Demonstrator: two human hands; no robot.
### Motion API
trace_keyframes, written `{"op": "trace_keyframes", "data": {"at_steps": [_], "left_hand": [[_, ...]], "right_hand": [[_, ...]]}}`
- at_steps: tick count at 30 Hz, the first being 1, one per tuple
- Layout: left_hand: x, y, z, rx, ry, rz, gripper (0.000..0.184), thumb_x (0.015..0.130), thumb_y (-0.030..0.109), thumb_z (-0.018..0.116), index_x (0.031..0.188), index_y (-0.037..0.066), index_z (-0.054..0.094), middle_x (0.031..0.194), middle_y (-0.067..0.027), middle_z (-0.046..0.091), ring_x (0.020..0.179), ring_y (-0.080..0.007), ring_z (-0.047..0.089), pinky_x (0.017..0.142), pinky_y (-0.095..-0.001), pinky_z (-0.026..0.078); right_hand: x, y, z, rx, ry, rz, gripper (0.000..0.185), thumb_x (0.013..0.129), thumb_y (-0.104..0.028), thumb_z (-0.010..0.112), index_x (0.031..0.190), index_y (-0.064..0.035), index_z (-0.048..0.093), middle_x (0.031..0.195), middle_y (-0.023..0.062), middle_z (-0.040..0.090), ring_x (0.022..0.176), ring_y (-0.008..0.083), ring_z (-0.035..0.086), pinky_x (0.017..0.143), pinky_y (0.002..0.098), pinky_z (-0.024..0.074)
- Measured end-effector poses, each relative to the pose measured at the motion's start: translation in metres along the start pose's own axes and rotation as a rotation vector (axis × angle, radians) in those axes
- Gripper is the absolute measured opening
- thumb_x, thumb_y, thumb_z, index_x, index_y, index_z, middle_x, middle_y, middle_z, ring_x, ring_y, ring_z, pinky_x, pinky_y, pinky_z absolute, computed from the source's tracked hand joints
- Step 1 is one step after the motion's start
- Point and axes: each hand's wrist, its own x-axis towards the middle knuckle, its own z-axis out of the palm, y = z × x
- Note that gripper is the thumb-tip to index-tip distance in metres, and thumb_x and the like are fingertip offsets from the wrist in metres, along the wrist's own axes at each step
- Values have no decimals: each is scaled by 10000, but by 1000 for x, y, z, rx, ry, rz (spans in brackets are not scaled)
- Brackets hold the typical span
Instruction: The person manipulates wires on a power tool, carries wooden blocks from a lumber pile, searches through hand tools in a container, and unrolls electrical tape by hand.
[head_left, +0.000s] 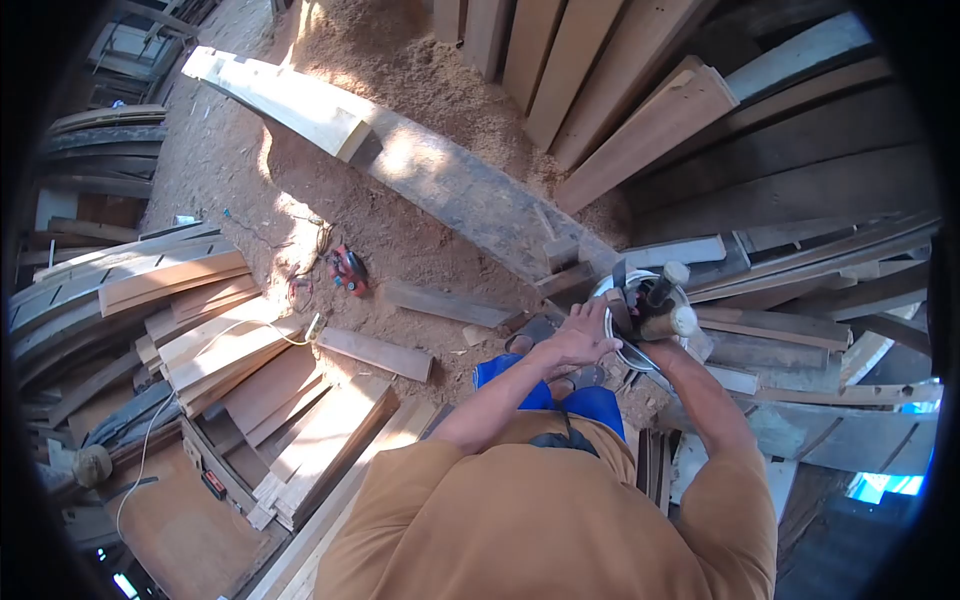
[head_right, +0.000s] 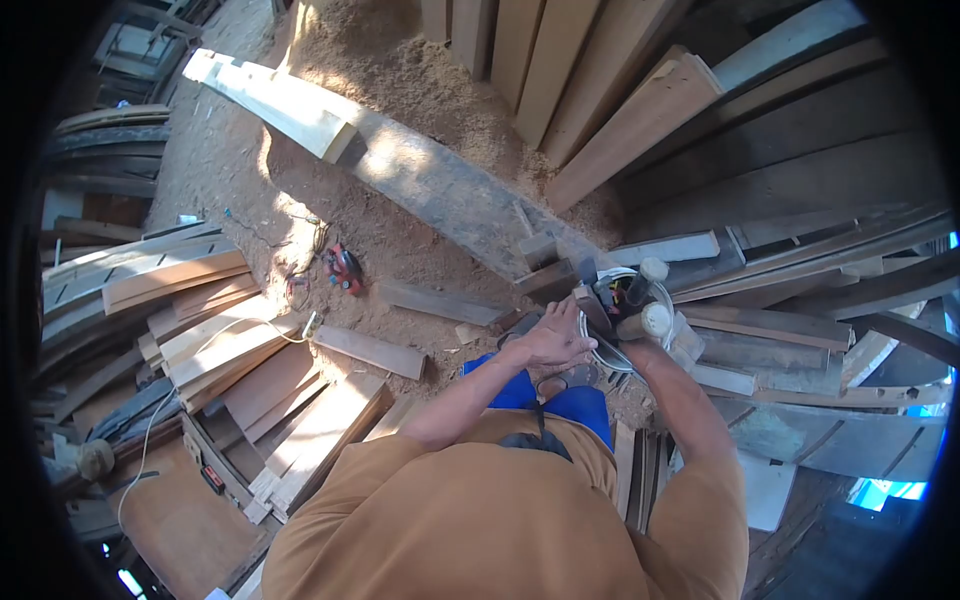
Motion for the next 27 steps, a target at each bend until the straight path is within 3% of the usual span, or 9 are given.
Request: {"op": "trace_keyframes", "data": {"at_steps": [10,13,17,18,21,22,25,27], "left_hand": [[2,-20,16,8,83,66,773,893,481,677,1349,-74,391,1286,-304,482,1180,-469,447,1032,-537,358],[2,-7,2,12,-85,-88,900,884,487,688,1469,-62,279,1419,-309,422,1276,-496,406,1118,-532,328],[-2,3,-1,47,-47,-113,783,875,466,704,1379,-53,404,1314,-295,495,1225,-476,439,1094,-538,341],[-2,5,-1,37,-18,-99,757,876,458,704,1357,-54,423,1283,-288,512,1204,-468,454,1082,-537,347],[-5,12,-3,43,52,-57,691,877,432,707,1311,-50,467,1205,-268,550,1147,-445,494,1048,-531,364],[-6,15,-4,65,68,-49,677,875,421,710,1307,-44,473,1189,-264,555,1131,-437,505,1039,-526,367],[-18,22,-9,200,170,-19,612,869,398,716,1268,-21,518,1130,-252,577,1091,-416,534,1006,-513,395],[-24,41,-25,246,150,-65,553,864,356,727,1240,-8,551,1097,-240,601,1073,-385,568,978,-488,435]], "right_hand": [[-22,9,-13,-86,113,-9,249,825,-112,557,1008,-17,698,1019,168,696,947,333,666,855,429,544],[-45,10,-24,-195,202,17,247,818,-107,555,994,-17,702,1012,170,697,947,338,664,856,428,541],[-95,-13,-81,-259,247,135,245,808,-100,551,976,-17,709,1003,173,697,947,345,660,857,428,537],[-108,-19,-106,-189,209,169,139,828,-32,579,886,37,685,966,162,704,931,325,682,844,412,542],[-146,1,-122,776,394,174,73,874,-34,621,854,30,647,951,135,713,911,254,705,819,379,553],[-155,18,-112,1055,370,87,117,956,-108,630,896,-9,613,1011,113,708,956,207,706,842,365,559],[-174,12,-97,1741,396,-37,86,991,-127,605,982,-42,594,1083,112,701,1003,215,702,880,375,558],[-180,6,-96,1810,374,-109,110,1004,-155,610,1036,-52,585,1128,118,692,1053,245,694,908,401,553]]}}
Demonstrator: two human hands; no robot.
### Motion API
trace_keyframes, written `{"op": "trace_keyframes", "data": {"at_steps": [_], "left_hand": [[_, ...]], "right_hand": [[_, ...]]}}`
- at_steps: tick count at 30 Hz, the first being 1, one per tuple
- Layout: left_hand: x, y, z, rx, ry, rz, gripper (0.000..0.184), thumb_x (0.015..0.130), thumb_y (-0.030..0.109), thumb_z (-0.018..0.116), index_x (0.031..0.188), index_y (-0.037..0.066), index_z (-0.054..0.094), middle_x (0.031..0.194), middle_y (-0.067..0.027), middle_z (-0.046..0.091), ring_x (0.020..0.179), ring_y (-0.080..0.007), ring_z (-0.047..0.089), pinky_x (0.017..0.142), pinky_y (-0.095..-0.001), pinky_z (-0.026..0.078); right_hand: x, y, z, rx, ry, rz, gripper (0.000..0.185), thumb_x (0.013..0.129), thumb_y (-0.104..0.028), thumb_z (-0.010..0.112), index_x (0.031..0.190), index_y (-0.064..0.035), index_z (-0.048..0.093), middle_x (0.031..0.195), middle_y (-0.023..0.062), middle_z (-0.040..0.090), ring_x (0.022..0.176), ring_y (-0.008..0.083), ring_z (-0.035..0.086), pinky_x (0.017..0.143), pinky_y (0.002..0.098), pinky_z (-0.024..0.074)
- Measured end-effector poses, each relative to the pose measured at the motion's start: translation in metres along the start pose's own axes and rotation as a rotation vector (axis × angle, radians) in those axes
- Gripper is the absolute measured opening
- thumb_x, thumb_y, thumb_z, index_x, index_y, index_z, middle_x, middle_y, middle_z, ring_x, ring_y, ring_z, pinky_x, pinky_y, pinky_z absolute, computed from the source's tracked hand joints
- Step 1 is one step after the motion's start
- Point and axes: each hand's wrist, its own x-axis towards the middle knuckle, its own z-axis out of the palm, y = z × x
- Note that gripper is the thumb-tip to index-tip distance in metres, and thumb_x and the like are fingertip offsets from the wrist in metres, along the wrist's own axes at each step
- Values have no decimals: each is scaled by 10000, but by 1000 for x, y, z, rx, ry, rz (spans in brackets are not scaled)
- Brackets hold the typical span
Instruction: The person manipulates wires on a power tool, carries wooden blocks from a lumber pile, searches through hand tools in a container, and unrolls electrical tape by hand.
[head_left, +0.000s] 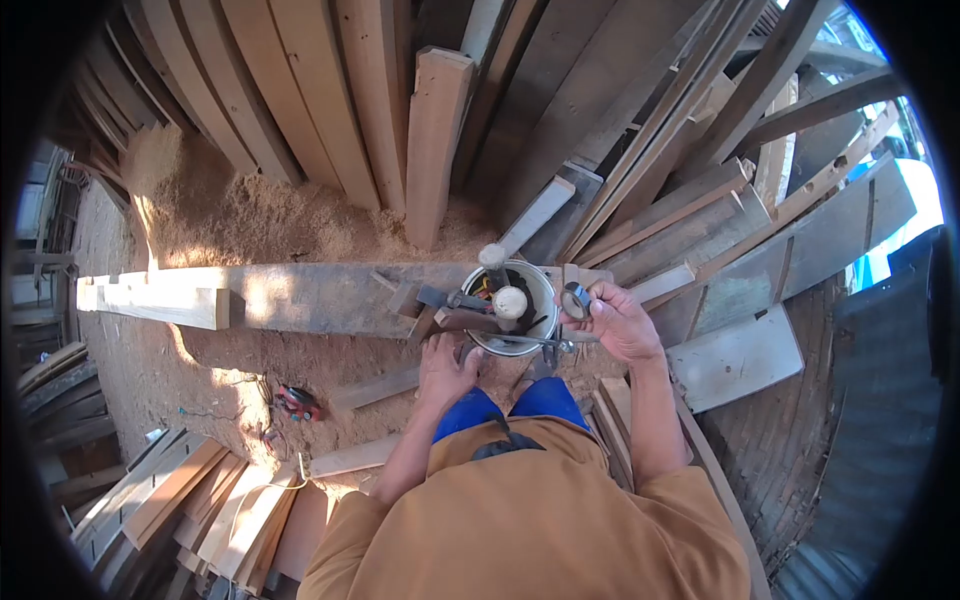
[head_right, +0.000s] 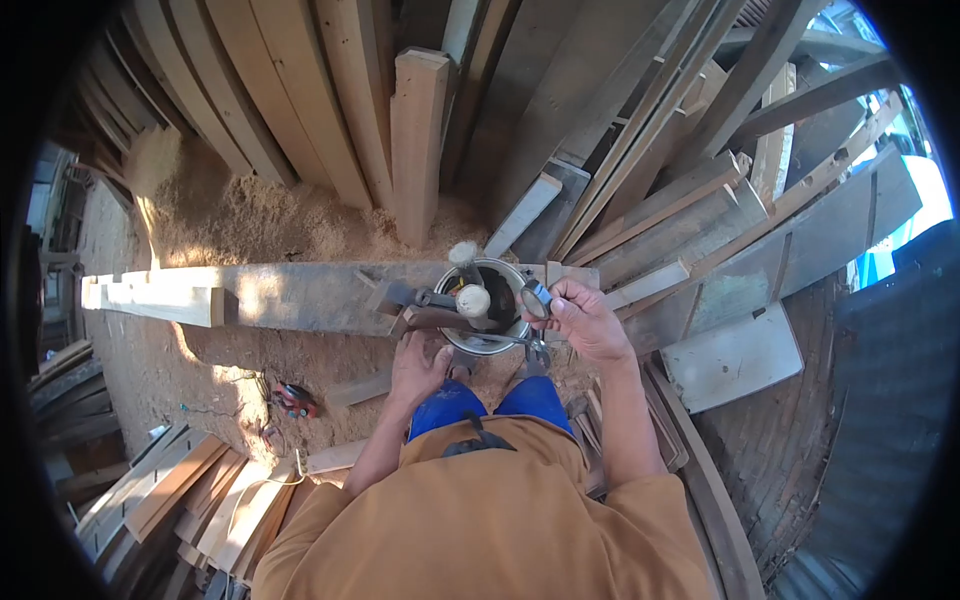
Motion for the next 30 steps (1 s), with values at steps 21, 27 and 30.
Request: {"op": "trace_keyframes", "data": {"at_steps": [21,27,30], "left_hand": [[27,117,-65,-444,-24,485,255,817,-32,716,1062,38,710,1013,-138,720,967,-233,702,829,-320,543],[27,111,-61,-319,194,588,255,758,-57,713,990,45,689,952,-129,693,901,-289,690,753,-359,544],[26,110,-59,-256,230,635,282,738,-71,702,988,58,678,949,-121,674,881,-308,670,753,-379,538]], "right_hand": [[-25,9,86,-985,343,-270,187,916,-149,706,1008,-10,621,854,55,642,801,97,587,716,274,477],[-35,-2,126,-787,373,-38,204,898,-188,717,896,10,671,678,78,652,592,130,589,580,317,489],[-27,8,132,-794,395,-65,205,906,-187,697,864,13,684,693,92,665,613,127,599,588,318,489]]}}
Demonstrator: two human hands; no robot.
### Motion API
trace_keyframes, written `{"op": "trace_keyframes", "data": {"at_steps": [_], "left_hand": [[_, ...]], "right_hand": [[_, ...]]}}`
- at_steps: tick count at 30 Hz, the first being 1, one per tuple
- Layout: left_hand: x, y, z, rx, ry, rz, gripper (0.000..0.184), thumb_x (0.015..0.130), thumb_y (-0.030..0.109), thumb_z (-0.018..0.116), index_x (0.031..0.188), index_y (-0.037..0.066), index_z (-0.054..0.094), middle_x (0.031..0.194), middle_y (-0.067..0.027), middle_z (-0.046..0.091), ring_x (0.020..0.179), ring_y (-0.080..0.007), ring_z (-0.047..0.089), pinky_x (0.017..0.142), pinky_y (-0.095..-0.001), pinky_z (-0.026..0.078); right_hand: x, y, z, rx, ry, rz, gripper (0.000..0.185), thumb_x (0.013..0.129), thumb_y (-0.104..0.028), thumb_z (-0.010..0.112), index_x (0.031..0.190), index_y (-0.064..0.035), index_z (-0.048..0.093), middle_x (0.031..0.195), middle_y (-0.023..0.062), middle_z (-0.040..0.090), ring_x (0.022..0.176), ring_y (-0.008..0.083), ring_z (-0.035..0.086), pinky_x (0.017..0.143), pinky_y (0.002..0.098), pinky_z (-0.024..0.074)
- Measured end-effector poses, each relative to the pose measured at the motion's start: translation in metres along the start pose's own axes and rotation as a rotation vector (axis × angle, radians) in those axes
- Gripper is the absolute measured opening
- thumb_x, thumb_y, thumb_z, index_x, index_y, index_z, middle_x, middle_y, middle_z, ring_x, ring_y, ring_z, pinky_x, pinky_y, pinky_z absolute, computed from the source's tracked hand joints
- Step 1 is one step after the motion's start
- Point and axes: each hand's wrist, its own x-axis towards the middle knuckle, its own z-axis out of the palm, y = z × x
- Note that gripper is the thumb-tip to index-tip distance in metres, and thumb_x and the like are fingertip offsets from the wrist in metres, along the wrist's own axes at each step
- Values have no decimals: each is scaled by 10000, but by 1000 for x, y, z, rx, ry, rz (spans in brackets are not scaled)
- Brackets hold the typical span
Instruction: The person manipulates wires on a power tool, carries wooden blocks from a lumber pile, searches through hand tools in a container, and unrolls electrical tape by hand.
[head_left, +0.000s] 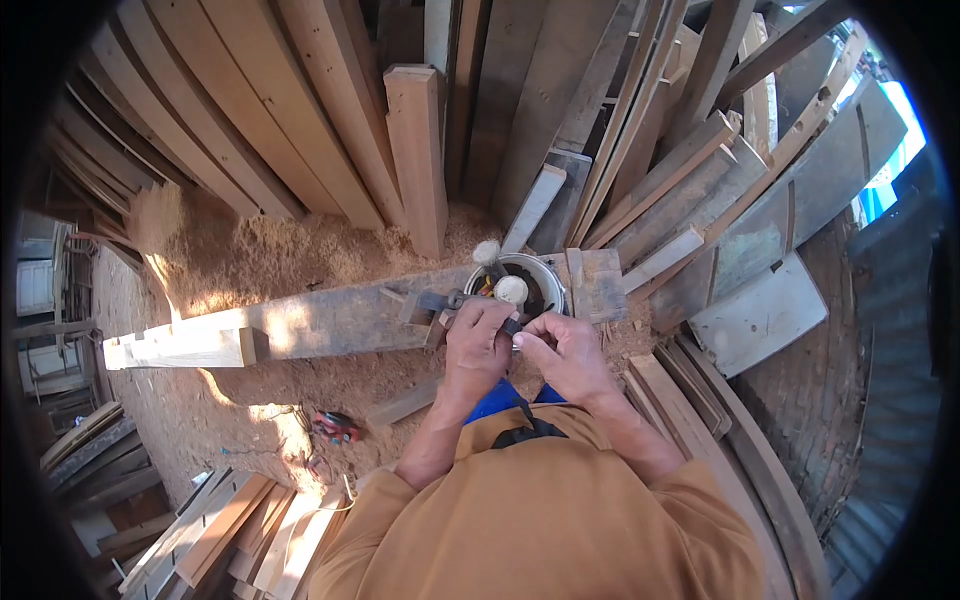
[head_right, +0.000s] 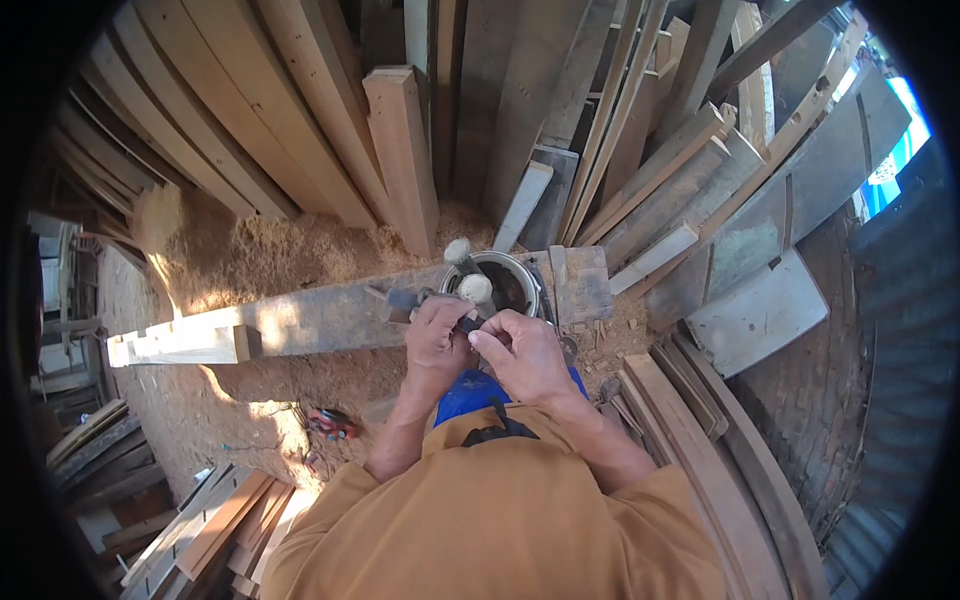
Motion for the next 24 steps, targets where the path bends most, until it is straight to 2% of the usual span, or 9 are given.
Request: {"op": "trace_keyframes", "data": {"at_steps": [3,6,12,15,18,21,24], "left_hand": [[-1,1,-2,61,6,57,323,706,-82,694,991,68,671,941,-111,663,874,-316,652,763,-398,530],[-2,-1,-4,66,-6,78,344,684,-85,692,988,72,669,925,-103,658,864,-318,642,769,-409,524],[-4,2,-5,95,-28,79,342,684,-85,703,984,74,671,910,-105,649,852,-316,638,749,-398,526],[-7,-4,0,53,11,55,329,695,-83,712,981,74,670,912,-111,651,852,-316,638,744,-396,528],[-7,-4,-1,30,31,21,313,704,-76,723,973,73,667,915,-116,652,854,-317,638,746,-396,529],[-7,-8,0,40,42,15,313,698,-72,732,965,74,661,913,-117,650,856,-317,634,742,-398,528],[-6,-9,-1,112,26,55,338,668,-67,730,964,82,659,901,-103,635,856,-315,623,725,-402,525]], "right_hand": [[5,13,6,103,6,40,213,909,-194,686,860,14,682,690,96,665,613,124,598,587,317,491],[11,28,10,117,-24,2,209,899,-196,675,860,10,671,705,125,665,613,187,613,601,347,500],[12,24,13,-114,36,-92,141,865,-136,633,884,3,618,760,180,633,678,329,613,664,403,504],[17,41,17,-6,-4,-138,104,879,-105,611,883,-1,612,757,119,644,674,234,611,649,359,495],[17,48,16,327,-113,30,95,907,-90,605,872,-5,624,773,37,651,674,116,581,617,290,476],[13,38,15,484,-142,140,112,933,-96,617,876,-1,639,808,-15,649,688,38,544,587,229,448],[10,24,16,463,-88,137,133,957,-126,657,911,-1,645,776,-9,638,630,15,511,538,201,413]]}}
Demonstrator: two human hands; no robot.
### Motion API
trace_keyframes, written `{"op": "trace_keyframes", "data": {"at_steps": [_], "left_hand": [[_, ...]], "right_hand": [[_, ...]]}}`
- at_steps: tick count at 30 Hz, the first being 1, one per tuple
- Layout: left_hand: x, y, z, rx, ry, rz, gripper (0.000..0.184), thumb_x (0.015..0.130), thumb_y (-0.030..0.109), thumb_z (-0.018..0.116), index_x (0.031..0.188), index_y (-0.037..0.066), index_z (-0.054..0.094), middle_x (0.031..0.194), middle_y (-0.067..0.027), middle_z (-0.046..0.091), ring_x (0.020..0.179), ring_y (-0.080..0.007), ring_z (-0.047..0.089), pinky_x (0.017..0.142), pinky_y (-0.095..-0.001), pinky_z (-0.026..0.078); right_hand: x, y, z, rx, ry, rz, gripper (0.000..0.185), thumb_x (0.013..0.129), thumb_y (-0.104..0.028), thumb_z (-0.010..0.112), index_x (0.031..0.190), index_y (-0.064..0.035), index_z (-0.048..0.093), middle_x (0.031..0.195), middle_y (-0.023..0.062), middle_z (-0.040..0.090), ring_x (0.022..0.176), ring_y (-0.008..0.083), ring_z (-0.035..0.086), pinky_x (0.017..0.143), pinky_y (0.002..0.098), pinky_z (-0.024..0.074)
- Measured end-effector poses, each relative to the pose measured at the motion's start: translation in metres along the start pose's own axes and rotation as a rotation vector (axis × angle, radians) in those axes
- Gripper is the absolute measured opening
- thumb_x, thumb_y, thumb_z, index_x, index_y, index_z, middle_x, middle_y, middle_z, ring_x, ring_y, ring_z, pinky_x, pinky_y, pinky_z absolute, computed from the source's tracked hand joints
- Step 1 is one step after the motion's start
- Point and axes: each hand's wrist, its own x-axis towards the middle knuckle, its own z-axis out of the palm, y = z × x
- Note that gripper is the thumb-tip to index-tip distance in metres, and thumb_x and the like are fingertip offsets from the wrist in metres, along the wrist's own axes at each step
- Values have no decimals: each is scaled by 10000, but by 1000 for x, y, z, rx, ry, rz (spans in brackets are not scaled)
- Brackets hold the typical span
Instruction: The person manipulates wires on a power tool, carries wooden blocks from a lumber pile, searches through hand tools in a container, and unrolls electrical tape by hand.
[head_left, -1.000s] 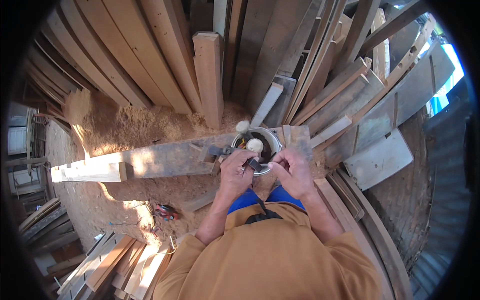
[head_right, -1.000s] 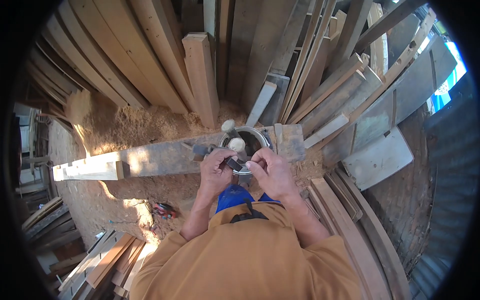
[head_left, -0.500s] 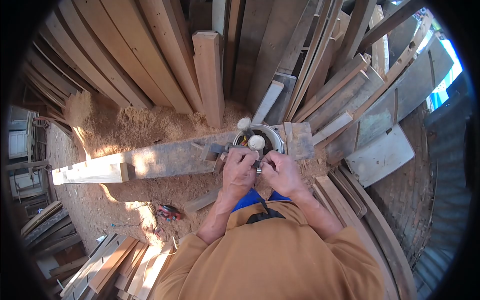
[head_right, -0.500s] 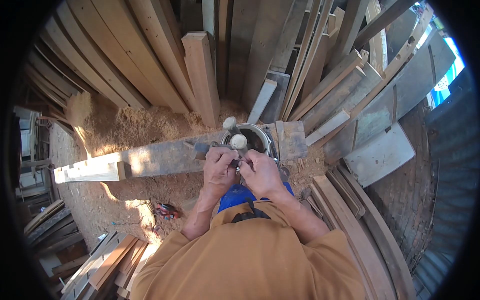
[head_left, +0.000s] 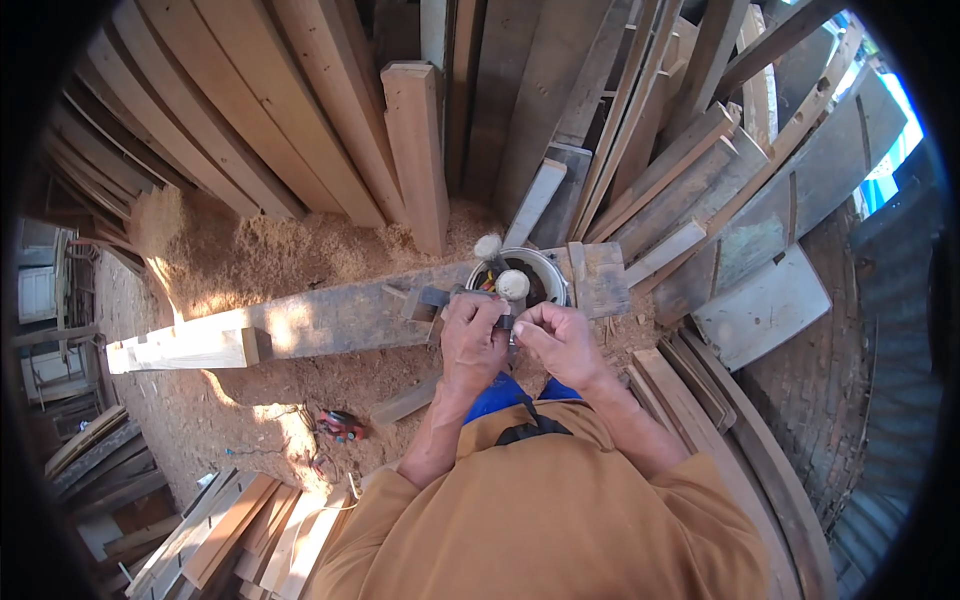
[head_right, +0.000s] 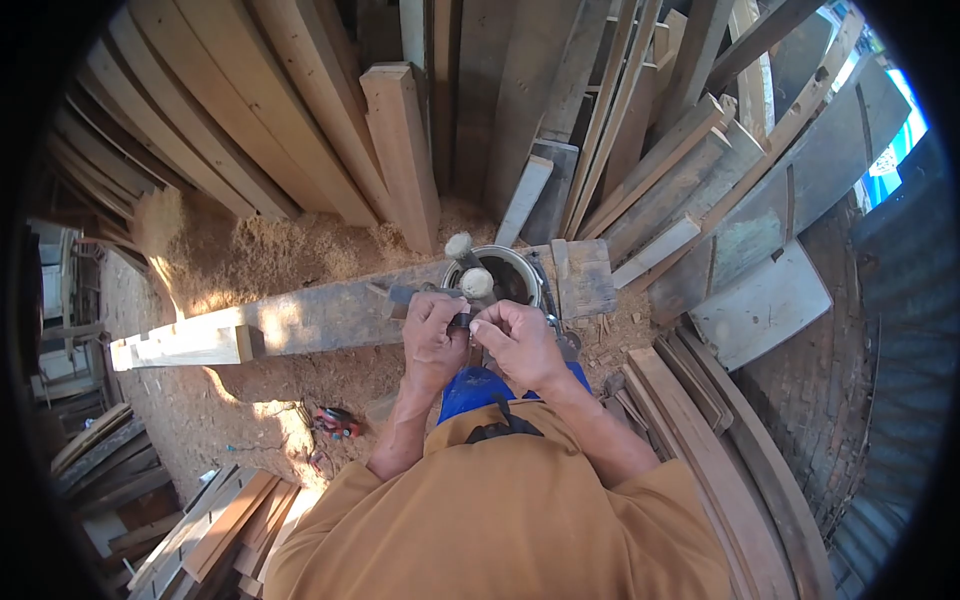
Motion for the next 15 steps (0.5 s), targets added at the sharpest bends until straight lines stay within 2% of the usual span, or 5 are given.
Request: {"op": "trace_keyframes", "data": {"at_steps": [3,6,12,15], "left_hand": [[2,4,-2,42,-24,27,363,642,-60,724,966,92,661,889,-84,618,854,-309,612,707,-404,517],[1,5,-2,28,-23,59,377,643,-76,739,964,102,653,877,-75,610,820,-299,597,698,-396,496],[-5,4,2,22,-43,64,356,648,-56,710,972,83,662,897,-86,608,874,-317,611,722,-411,528],[-5,4,3,-3,-18,50,356,647,-71,711,964,81,657,891,-90,610,863,-316,615,729,-407,528]], "right_hand": [[3,6,0,-130,40,-19,129,955,-121,651,908,-1,650,783,1,650,634,22,517,545,202,415],[4,8,-5,-194,32,63,167,915,-154,662,869,7,657,724,56,656,656,98,605,590,283,492],[6,11,-3,-564,60,-154,179,854,-158,614,833,20,616,721,123,656,678,200,639,633,381,513],[7,15,-1,-531,53,-168,164,854,-146,597,823,15,604,708,117,637,671,191,622,629,371,508]]}}
